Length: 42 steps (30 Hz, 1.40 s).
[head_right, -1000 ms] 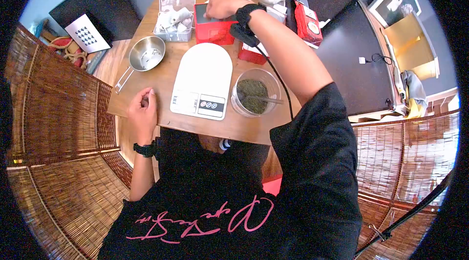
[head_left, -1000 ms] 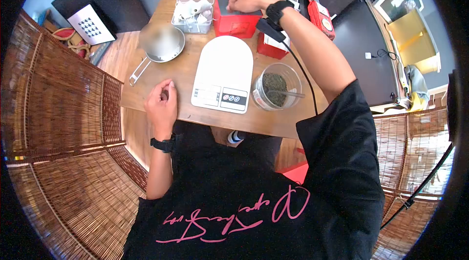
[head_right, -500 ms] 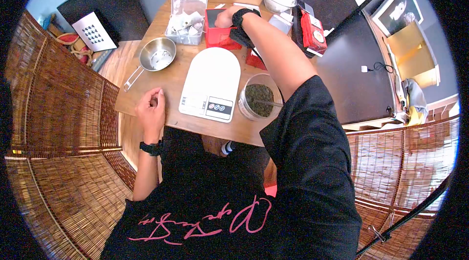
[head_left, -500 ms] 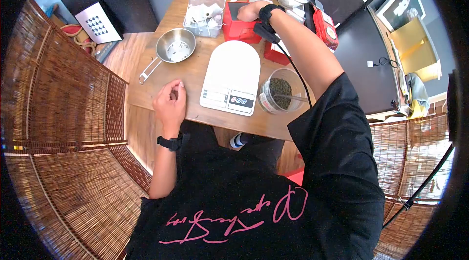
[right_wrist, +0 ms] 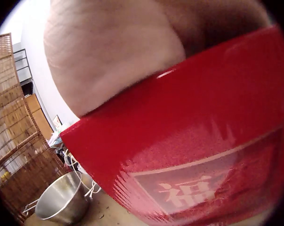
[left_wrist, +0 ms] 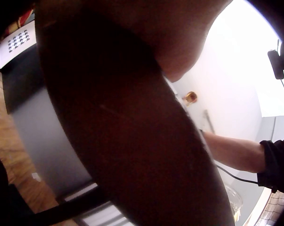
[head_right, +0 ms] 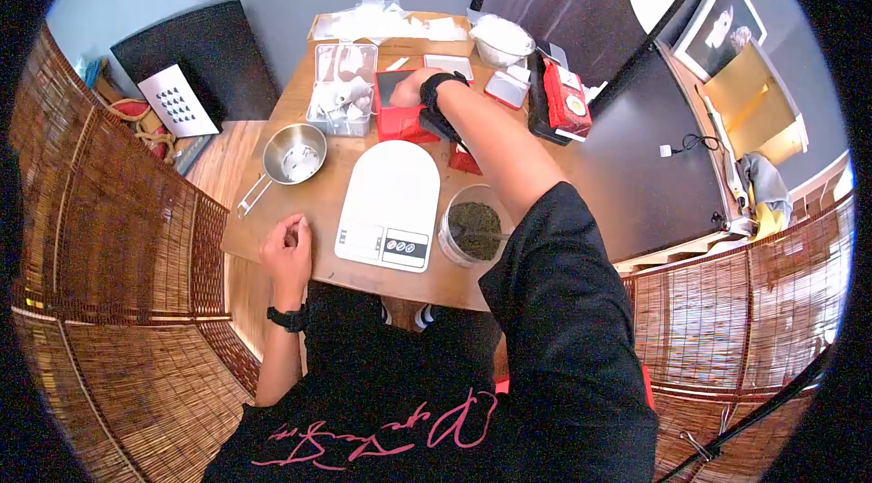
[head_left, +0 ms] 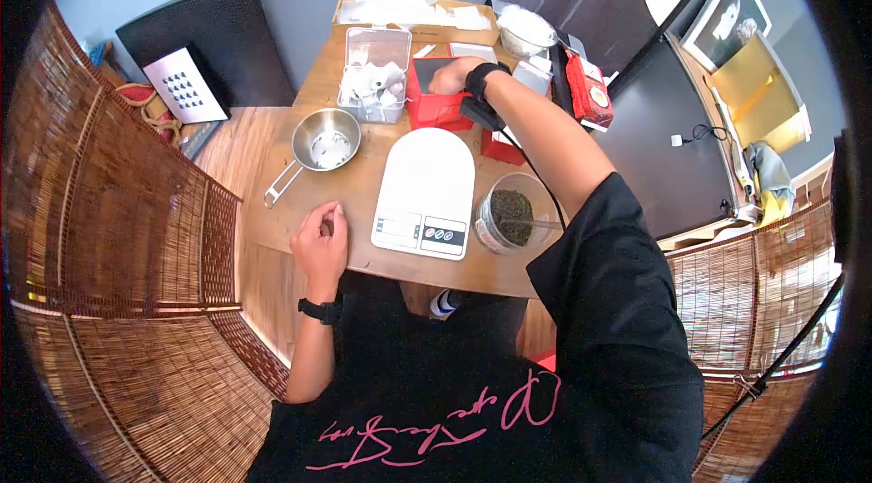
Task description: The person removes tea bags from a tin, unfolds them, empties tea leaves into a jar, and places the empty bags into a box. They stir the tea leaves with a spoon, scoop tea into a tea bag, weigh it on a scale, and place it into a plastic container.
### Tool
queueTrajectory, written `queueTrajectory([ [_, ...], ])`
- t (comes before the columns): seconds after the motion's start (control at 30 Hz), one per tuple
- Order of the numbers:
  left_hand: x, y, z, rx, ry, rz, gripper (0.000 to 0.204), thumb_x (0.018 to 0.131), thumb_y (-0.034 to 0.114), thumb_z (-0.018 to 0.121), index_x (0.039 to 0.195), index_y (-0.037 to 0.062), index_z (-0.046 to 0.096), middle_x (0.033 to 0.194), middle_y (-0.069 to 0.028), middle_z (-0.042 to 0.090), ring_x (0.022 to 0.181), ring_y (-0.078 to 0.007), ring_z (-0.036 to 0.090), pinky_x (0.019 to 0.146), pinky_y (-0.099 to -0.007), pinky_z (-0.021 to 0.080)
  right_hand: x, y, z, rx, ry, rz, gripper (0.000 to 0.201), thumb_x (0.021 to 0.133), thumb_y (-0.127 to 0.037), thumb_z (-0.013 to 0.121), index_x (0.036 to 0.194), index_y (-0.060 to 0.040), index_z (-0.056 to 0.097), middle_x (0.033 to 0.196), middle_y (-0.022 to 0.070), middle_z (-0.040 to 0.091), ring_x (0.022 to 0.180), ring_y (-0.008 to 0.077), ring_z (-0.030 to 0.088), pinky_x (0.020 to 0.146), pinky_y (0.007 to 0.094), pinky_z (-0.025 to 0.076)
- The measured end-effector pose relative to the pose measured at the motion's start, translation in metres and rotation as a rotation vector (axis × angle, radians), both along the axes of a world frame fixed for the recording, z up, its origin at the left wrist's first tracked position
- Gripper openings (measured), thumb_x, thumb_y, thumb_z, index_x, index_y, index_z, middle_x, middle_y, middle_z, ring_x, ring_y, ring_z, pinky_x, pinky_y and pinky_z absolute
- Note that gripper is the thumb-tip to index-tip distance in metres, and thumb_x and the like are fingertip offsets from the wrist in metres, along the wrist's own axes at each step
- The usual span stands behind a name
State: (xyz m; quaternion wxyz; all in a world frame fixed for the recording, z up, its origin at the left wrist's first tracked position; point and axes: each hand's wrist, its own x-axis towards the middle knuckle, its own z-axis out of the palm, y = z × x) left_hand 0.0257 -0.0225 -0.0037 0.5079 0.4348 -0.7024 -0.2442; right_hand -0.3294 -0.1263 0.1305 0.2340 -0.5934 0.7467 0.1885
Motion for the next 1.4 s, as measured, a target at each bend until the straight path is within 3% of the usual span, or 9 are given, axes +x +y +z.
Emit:
queueTrajectory([
  [0.23, 0.0, 0.004, 0.009, 0.038, -0.016, -0.006, 0.01, 0.089, 0.008, 0.072, 0.095, 0.0001, 0.075, 0.079, -0.0119, 0.072, 0.064, -0.0189, 0.065, 0.059, -0.031, 0.05, 0.013, 0.011, 0.021, 0.0, -0.011, -0.065, 0.059, 0.097, -0.036, 0.043, 0.142, -0.0008, 0.056, 0.15, 0.0158, 0.055, 0.135, 0.0345, 0.053, 0.111, 0.0432, 0.04],
  [0.43, 0.001, 0.003, 0.008, 0.075, -0.022, -0.015, 0.011, 0.09, 0.008, 0.072, 0.096, -0.0002, 0.075, 0.079, -0.0117, 0.072, 0.064, -0.0185, 0.065, 0.06, -0.031, 0.05, 0.011, 0.009, 0.023, 0.024, -0.009, -0.024, 0.059, 0.099, -0.041, 0.045, 0.141, -0.0013, 0.058, 0.151, 0.0158, 0.054, 0.139, 0.0353, 0.05, 0.114, 0.0436, 0.039],
  [0.5, 0.0, 0.004, 0.007, 0.069, -0.02, -0.013, 0.013, 0.091, 0.011, 0.072, 0.097, -0.0001, 0.075, 0.077, -0.0095, 0.071, 0.064, -0.0165, 0.063, 0.061, -0.0303, 0.049, 0.004, 0.0, 0.012, 0.063, 0.019, 0.006, 0.058, 0.098, -0.037, 0.043, 0.147, -0.0068, 0.054, 0.157, 0.0108, 0.048, 0.142, 0.0317, 0.047, 0.116, 0.0433, 0.037],
  [0.63, 0.001, 0.004, 0.005, 0.081, -0.023, -0.017, 0.016, 0.093, 0.014, 0.072, 0.099, -0.0004, 0.075, 0.076, -0.0072, 0.07, 0.064, -0.0139, 0.061, 0.061, -0.0296, 0.048, -0.002, 0.0, 0.004, -0.011, -0.007, 0.008, 0.059, 0.098, -0.041, 0.047, 0.14, -0.0019, 0.059, 0.15, 0.0148, 0.055, 0.138, 0.0365, 0.051, 0.113, 0.0443, 0.039],
  [0.7, 0.0, 0.006, 0.009, 0.074, -0.018, -0.012, 0.013, 0.091, 0.011, 0.072, 0.097, -0.0004, 0.075, 0.077, -0.009, 0.071, 0.063, -0.0157, 0.062, 0.06, -0.03, 0.049, 0.001, 0.001, 0.009, 0.035, 0.028, -0.041, 0.061, 0.097, -0.04, 0.044, 0.147, -0.007, 0.054, 0.157, 0.0114, 0.048, 0.143, 0.0313, 0.047, 0.117, 0.0434, 0.037],
  [1.03, -0.001, 0.004, 0.01, 0.029, -0.012, -0.004, 0.012, 0.09, 0.01, 0.073, 0.097, 0.0, 0.075, 0.079, -0.0108, 0.071, 0.063, -0.0168, 0.064, 0.06, -0.0299, 0.05, 0.004, 0.005, 0.018, 0.068, 0.009, 0.004, 0.062, 0.096, -0.041, 0.044, 0.146, -0.0052, 0.054, 0.157, 0.0124, 0.048, 0.143, 0.0322, 0.046, 0.116, 0.0441, 0.037],
  [1.3, -0.001, 0.004, 0.004, 0.095, -0.016, 0.006, 0.013, 0.09, 0.01, 0.073, 0.097, 0.0, 0.075, 0.08, -0.0116, 0.072, 0.066, -0.018, 0.066, 0.062, -0.0306, 0.051, -0.002, 0.0, 0.017, -0.033, -0.201, -0.201, 0.063, 0.094, -0.048, 0.061, 0.141, -0.0058, 0.061, 0.144, 0.0128, 0.06, 0.128, 0.0295, 0.058, 0.106, 0.0416, 0.045],
  [1.33, 0.0, 0.003, 0.003, 0.077, -0.012, -0.006, 0.013, 0.09, 0.011, 0.073, 0.097, 0.0001, 0.075, 0.08, -0.0116, 0.072, 0.066, -0.018, 0.067, 0.062, -0.0307, 0.051, 0.012, 0.016, 0.039, -0.017, -0.316, -0.244, 0.061, 0.095, -0.051, 0.06, 0.135, -0.0059, 0.065, 0.137, 0.0132, 0.065, 0.122, 0.0287, 0.06, 0.103, 0.0422, 0.047],
  [1.4, 0.0, 0.003, 0.003, 0.08, -0.012, -0.008, 0.013, 0.09, 0.011, 0.073, 0.097, 0.0001, 0.075, 0.08, -0.0114, 0.072, 0.066, -0.018, 0.067, 0.062, -0.0307, 0.051, 0.004, 0.01, 0.038, -0.033, -0.282, -0.15, 0.058, 0.095, -0.051, 0.059, 0.132, -0.0057, 0.067, 0.134, 0.0125, 0.066, 0.118, 0.0273, 0.061, 0.1, 0.0415, 0.048],
])
